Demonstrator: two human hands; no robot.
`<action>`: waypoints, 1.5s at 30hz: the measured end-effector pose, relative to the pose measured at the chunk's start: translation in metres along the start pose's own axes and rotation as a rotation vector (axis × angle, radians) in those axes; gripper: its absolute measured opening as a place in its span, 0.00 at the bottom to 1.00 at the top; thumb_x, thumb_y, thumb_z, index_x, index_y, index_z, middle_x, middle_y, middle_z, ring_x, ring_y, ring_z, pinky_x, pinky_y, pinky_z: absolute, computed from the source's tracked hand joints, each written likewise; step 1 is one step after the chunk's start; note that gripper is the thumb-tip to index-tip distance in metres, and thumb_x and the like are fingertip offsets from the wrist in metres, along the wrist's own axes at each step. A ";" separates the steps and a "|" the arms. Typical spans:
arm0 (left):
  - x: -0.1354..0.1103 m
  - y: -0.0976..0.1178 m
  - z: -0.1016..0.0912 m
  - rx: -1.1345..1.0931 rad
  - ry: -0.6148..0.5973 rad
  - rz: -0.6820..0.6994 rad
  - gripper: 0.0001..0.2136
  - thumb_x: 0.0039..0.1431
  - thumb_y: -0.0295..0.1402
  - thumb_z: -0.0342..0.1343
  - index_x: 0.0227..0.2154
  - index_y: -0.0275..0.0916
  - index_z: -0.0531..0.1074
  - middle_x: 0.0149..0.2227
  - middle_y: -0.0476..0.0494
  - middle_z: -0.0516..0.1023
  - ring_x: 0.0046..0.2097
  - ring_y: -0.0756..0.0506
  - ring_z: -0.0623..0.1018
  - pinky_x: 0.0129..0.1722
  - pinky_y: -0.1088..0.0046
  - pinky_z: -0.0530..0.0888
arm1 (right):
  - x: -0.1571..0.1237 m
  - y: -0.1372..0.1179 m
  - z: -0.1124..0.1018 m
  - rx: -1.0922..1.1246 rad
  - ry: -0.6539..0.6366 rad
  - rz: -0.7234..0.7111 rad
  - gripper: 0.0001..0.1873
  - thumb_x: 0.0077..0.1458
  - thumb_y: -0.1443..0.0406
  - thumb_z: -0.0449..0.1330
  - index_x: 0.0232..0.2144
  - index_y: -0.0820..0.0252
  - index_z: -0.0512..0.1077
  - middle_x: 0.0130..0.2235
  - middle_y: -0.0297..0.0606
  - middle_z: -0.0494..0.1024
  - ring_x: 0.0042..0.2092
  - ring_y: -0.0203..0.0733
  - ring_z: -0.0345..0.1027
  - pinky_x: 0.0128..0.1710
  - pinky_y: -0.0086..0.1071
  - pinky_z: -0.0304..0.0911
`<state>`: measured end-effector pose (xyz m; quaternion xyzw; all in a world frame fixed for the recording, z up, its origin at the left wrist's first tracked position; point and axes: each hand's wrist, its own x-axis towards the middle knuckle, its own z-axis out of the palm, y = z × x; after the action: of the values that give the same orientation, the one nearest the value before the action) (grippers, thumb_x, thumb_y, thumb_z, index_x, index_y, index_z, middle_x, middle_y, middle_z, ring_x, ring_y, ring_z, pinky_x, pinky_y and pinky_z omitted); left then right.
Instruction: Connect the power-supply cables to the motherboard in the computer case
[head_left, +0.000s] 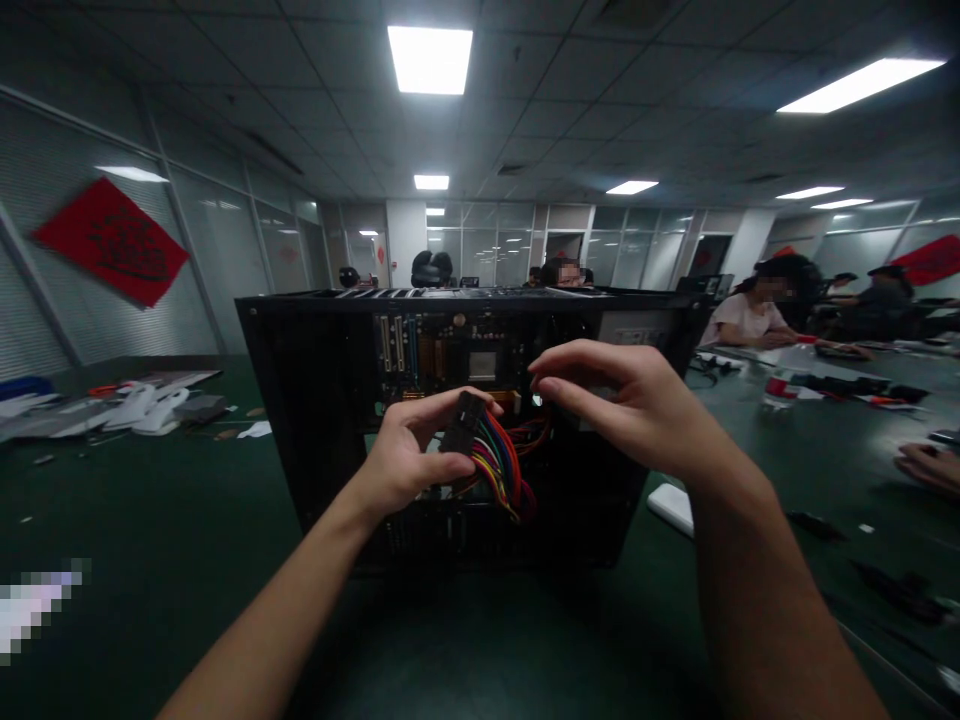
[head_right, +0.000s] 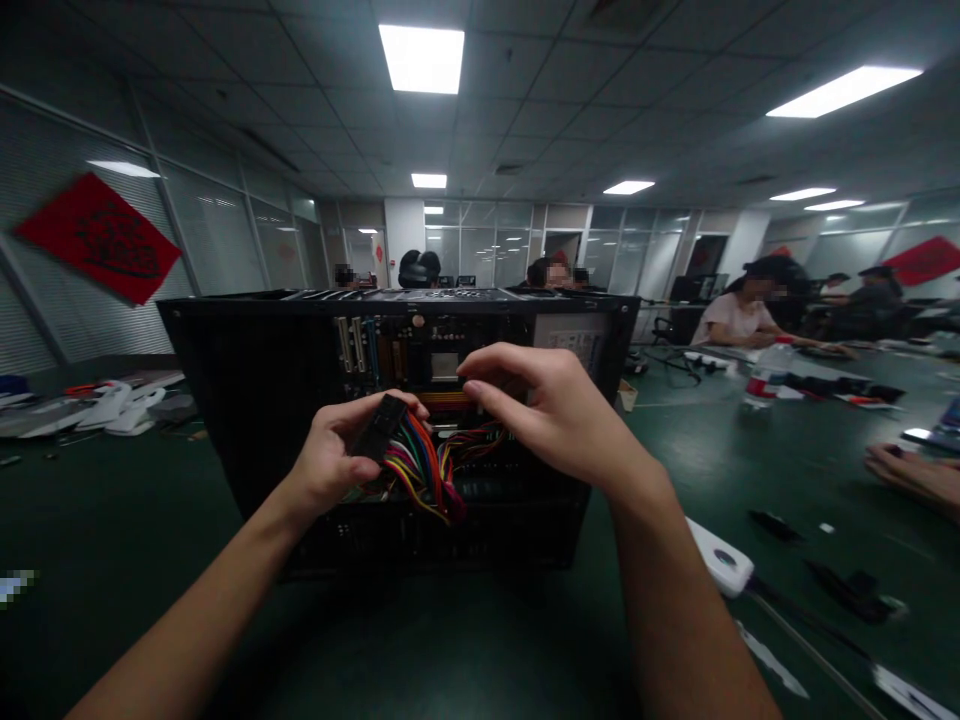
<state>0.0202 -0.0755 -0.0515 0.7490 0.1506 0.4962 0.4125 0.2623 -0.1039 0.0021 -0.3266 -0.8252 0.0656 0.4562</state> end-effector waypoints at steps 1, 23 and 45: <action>0.000 -0.006 0.002 -0.071 0.005 -0.018 0.31 0.42 0.51 0.69 0.46 0.35 0.77 0.43 0.36 0.79 0.42 0.41 0.78 0.43 0.68 0.75 | 0.001 0.001 0.002 -0.005 -0.029 -0.025 0.13 0.60 0.61 0.61 0.45 0.58 0.76 0.43 0.42 0.80 0.44 0.45 0.74 0.44 0.36 0.70; 0.011 -0.023 0.012 -0.398 0.238 -0.122 0.25 0.44 0.49 0.69 0.38 0.33 0.78 0.35 0.39 0.82 0.38 0.42 0.81 0.42 0.65 0.77 | 0.009 0.012 0.036 0.285 -0.245 0.083 0.19 0.64 0.61 0.55 0.55 0.60 0.71 0.52 0.41 0.77 0.50 0.44 0.72 0.50 0.36 0.69; 0.017 -0.027 -0.005 0.238 0.491 -0.186 0.19 0.54 0.46 0.61 0.40 0.34 0.81 0.41 0.43 0.83 0.43 0.41 0.79 0.43 0.70 0.74 | 0.020 0.038 0.099 0.435 -0.098 0.186 0.14 0.59 0.60 0.58 0.41 0.65 0.73 0.37 0.39 0.78 0.40 0.41 0.70 0.38 0.31 0.64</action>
<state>0.0288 -0.0453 -0.0611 0.6326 0.3712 0.6014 0.3169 0.1940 -0.0438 -0.0564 -0.2918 -0.7792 0.2995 0.4670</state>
